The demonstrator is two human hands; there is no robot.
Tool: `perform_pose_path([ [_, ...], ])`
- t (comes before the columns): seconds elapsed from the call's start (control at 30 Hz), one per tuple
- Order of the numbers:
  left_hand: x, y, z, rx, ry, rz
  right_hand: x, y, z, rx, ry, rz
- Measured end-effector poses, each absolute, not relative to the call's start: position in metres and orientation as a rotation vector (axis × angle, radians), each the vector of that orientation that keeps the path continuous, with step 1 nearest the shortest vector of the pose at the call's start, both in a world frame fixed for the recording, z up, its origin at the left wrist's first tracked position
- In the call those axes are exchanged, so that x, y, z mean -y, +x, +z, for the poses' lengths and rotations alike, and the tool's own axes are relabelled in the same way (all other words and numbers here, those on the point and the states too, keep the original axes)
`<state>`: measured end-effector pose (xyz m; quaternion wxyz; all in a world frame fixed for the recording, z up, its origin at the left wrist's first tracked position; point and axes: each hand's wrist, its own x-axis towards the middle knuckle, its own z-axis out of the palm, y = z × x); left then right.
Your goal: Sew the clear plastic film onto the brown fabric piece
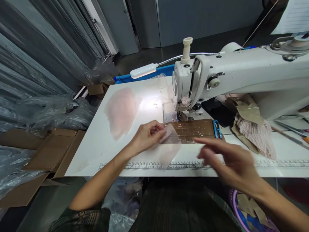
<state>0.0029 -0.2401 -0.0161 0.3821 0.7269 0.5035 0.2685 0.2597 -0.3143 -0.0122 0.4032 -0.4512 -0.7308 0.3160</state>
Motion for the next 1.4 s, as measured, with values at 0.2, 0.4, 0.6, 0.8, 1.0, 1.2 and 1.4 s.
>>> perform_pose_path([
  [0.2, 0.277, 0.031, 0.006, -1.012, 1.864, 0.707, 0.288, 0.225, -0.033, 1.651, -0.937, 1.627],
  [0.4, 0.262, 0.002, 0.024, -1.142, 1.864, 0.855, 0.267, 0.248, -0.038, 1.428, -0.93, 2.193],
  [0.6, 0.197, -0.007, 0.004, -1.45, 2.483, 0.418, 0.216, 0.245, -0.051, 1.805, -1.262, 1.48],
  [0.8, 0.119, 0.02, -0.041, -1.546, 2.715, 0.342, 0.199, 0.236, -0.068, 1.815, -1.342, 1.218],
  [1.0, 0.077, 0.033, -0.048, -1.185, 2.878, 0.413, 0.204, 0.235, -0.066, 1.72, -1.348, 1.259],
  [1.2, 0.114, 0.024, -0.034, -1.277, 2.985, 0.889, 0.205, 0.235, -0.061, 1.68, -1.358, 1.287],
  [1.4, 0.218, 0.029, -0.047, -0.872, 2.899, 0.62, 0.209, 0.237, -0.056, 1.866, -1.321, 1.106],
])
